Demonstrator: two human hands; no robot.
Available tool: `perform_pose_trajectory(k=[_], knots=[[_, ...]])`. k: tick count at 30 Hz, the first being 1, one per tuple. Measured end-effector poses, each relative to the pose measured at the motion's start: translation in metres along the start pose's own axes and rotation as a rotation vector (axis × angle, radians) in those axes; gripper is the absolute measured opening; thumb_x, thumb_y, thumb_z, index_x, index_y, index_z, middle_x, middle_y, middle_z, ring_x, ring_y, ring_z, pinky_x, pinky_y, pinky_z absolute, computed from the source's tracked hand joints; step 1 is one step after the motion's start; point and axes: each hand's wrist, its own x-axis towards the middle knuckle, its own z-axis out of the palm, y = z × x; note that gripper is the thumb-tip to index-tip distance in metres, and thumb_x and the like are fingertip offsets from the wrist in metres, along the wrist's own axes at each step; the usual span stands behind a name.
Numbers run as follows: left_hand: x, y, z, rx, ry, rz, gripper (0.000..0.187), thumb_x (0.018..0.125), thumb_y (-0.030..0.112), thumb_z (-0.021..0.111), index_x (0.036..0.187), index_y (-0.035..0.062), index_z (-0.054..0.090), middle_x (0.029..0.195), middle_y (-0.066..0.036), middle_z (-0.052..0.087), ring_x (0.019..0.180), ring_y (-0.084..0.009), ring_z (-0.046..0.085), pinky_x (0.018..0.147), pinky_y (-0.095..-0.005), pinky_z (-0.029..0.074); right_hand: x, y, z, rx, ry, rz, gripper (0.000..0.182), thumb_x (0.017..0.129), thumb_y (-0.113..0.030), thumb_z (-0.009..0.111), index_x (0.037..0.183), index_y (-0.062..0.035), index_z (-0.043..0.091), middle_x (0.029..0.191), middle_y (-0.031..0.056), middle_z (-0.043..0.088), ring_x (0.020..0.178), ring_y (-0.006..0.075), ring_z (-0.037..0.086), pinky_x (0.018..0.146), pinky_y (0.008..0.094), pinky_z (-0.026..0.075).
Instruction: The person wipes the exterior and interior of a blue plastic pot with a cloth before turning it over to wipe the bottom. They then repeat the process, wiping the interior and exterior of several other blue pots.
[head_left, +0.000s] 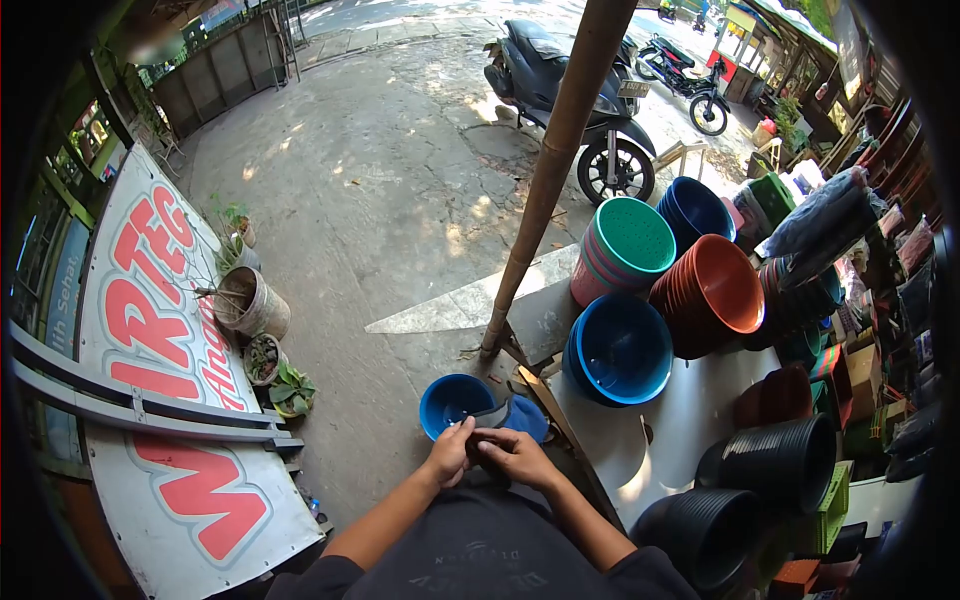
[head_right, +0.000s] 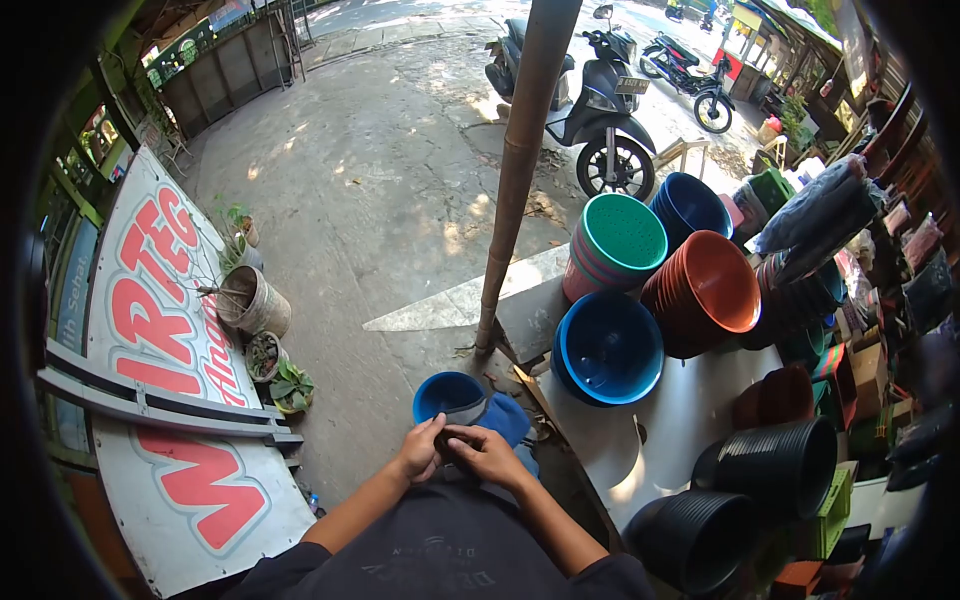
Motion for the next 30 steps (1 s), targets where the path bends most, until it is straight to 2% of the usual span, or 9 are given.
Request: perform_pose_trajectory(k=[2, 3, 8, 9, 13, 18, 24, 27, 30], knots=[[0.011, -0.005, -0.025, 0.082, -0.060, -0.010, 0.034, 0.106, 0.034, 0.043, 0.119, 0.0036, 0.052, 0.105, -0.012, 0.065, 0.092, -0.0217, 0.068, 0.080, -0.0361, 0.057, -0.004, 0.005, -0.010, -0.543, 0.024, -0.303, 0.047, 0.086, 0.000, 0.061, 0.132, -0.0086, 0.060, 0.100, 0.0109, 0.065, 0.097, 0.0226, 0.064, 0.086, 0.0315, 0.050], [0.003, 0.005, -0.015, 0.074, -0.074, -0.033, 0.035, 0.106, 0.033, 0.042, 0.119, 0.0025, 0.053, 0.108, -0.013, 0.065, 0.095, -0.0235, 0.068, 0.083, -0.0386, 0.057, -0.014, -0.013, -0.004, -0.539, 0.024, -0.300, 0.050, 0.083, 0.004, 0.060, 0.130, -0.0110, 0.061, 0.097, 0.0144, 0.060, 0.098, 0.0300, 0.062, 0.087, 0.0350, 0.050], [-0.002, 0.026, -0.013, 0.088, -0.213, -0.076, 0.036, 0.106, 0.032, 0.042, 0.123, 0.0016, 0.053, 0.113, -0.013, 0.066, 0.099, -0.0230, 0.068, 0.088, -0.0410, 0.057, -0.011, -0.022, -0.005, -0.744, 0.079, -0.436, 0.043, 0.080, 0.005, 0.062, 0.120, -0.0073, 0.064, 0.100, 0.0149, 0.062, 0.096, 0.0335, 0.063, 0.087, 0.0390, 0.051], [-0.004, 0.032, -0.013, 0.133, -0.223, -0.079, 0.036, 0.106, 0.030, 0.042, 0.126, 0.0015, 0.052, 0.114, -0.012, 0.065, 0.097, -0.0199, 0.068, 0.086, -0.0363, 0.056, -0.008, -0.020, -0.007, -0.775, 0.074, -0.466, 0.040, 0.078, 0.006, 0.063, 0.117, -0.0064, 0.065, 0.103, 0.0150, 0.064, 0.097, 0.0345, 0.064, 0.087, 0.0401, 0.052], [-0.005, 0.047, -0.017, 0.287, -0.249, 0.001, 0.034, 0.106, 0.025, 0.046, 0.128, 0.0003, 0.055, 0.112, -0.006, 0.066, 0.093, -0.0126, 0.066, 0.084, -0.0287, 0.054, -0.001, -0.017, -0.011, -0.805, 0.044, -0.593, 0.036, 0.078, 0.003, 0.065, 0.112, -0.0060, 0.067, 0.105, 0.0134, 0.068, 0.098, 0.0328, 0.066, 0.086, 0.0396, 0.053], [-0.001, 0.056, -0.036, 0.451, -0.235, 0.067, 0.030, 0.104, 0.019, 0.050, 0.124, -0.0011, 0.060, 0.106, -0.002, 0.068, 0.092, -0.0076, 0.062, 0.084, -0.0252, 0.051, -0.002, -0.021, -0.010, -0.890, 0.252, -0.675, 0.021, 0.077, 0.000, 0.071, 0.097, -0.0077, 0.071, 0.099, 0.0104, 0.070, 0.095, 0.0286, 0.068, 0.080, 0.0386, 0.053], [-0.008, 0.064, -0.027, 0.694, -0.228, 0.083, 0.030, 0.105, 0.018, 0.048, 0.125, 0.0001, 0.061, 0.106, 0.000, 0.067, 0.092, -0.0064, 0.060, 0.084, -0.0241, 0.050, 0.004, -0.044, -0.002, -1.009, 0.342, -0.873, 0.023, 0.076, -0.006, 0.073, 0.098, -0.0076, 0.066, 0.093, 0.0094, 0.067, 0.089, 0.0293, 0.066, 0.080, 0.0392, 0.051], [-0.006, 0.060, -0.023, 0.676, -0.298, 0.023, 0.030, 0.105, 0.020, 0.049, 0.125, 0.0011, 0.061, 0.105, 0.001, 0.067, 0.092, -0.0063, 0.060, 0.084, -0.0243, 0.050, 0.012, -0.034, 0.002, -0.840, 0.268, -0.755, 0.024, 0.076, -0.007, 0.074, 0.098, -0.0067, 0.064, 0.092, 0.0104, 0.066, 0.086, 0.0304, 0.065, 0.079, 0.0406, 0.050], [-0.008, 0.064, -0.018, 0.645, -0.330, -0.010, 0.032, 0.105, 0.024, 0.049, 0.124, 0.0021, 0.061, 0.104, 0.001, 0.067, 0.094, -0.0055, 0.059, 0.085, -0.0248, 0.049, 0.012, -0.038, 0.000, -0.884, 0.247, -0.690, 0.023, 0.077, -0.007, 0.073, 0.099, -0.0062, 0.065, 0.087, 0.0114, 0.064, 0.082, 0.0308, 0.065, 0.076, 0.0408, 0.051]])
